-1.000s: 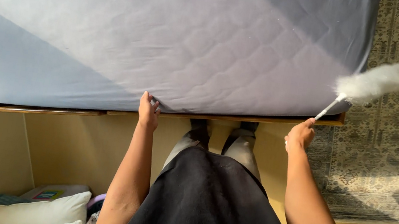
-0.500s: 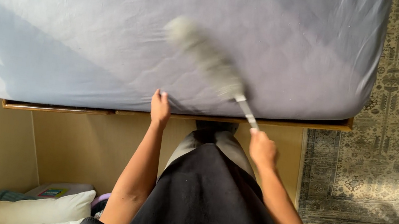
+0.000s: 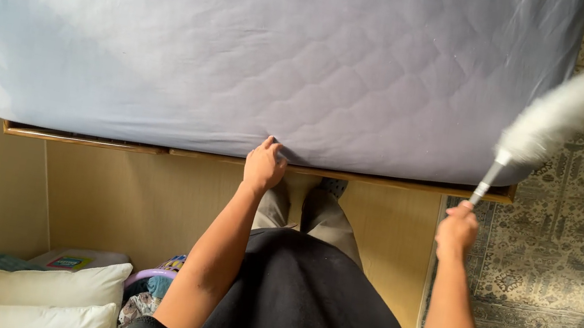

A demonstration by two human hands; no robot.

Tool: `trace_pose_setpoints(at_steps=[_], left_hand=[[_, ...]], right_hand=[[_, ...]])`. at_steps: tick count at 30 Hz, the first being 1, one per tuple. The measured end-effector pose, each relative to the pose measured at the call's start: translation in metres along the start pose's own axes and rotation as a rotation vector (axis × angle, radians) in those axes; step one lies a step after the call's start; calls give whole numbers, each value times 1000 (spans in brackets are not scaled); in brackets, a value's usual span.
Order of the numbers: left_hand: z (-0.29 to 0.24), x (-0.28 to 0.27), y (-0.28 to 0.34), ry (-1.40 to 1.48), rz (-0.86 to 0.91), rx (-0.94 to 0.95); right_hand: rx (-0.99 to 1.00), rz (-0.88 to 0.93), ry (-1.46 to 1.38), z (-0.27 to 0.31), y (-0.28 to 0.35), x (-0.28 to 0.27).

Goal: The person uses a feather duster to dust the surface of a bed covered with a grey sheet. They move around the bed, dusting the top surface and edges systematically.

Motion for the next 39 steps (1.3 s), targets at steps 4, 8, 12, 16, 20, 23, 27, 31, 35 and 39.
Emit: trace_pose_setpoints(at_steps=[4,8,12,16,20,23,27,31,35,39], left_hand=[[21,-41,-34,175,109,-149],[42,-103,-49,266,111,-82],[105,-152,-55,349,104,-115],[209,-176,-37,334,135,-124],[337,-179,-3,419,37,-228],[410,-180,12,407,-20,-292],[433,-194,19,365,-71,-283],[405,-215,25,422,7,-391],[388,-213,28,272,62,-409],[360,-216,30,155,186,-471]], right_hand=[[-231,177,139,41,9,45],[-536,221,422,111,16,66],[-159,249,52,188,54,108],[-44,250,-411,206,63,255],[-257,457,162,240,184,427],[-425,660,616,271,287,487],[-549,808,894,317,358,487],[-603,705,902,313,335,440],[-532,685,583,253,275,371],[-492,486,205,139,192,322]])
Point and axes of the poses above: each hand's wrist, its own y-axis away from the middle knuckle, its own x-axis out of the palm, z = x × y, the point moved 2 cm from there along -y, towards the middle knuckle, and after that the axes turned 9 degrees about z, right-handed, at the moved point
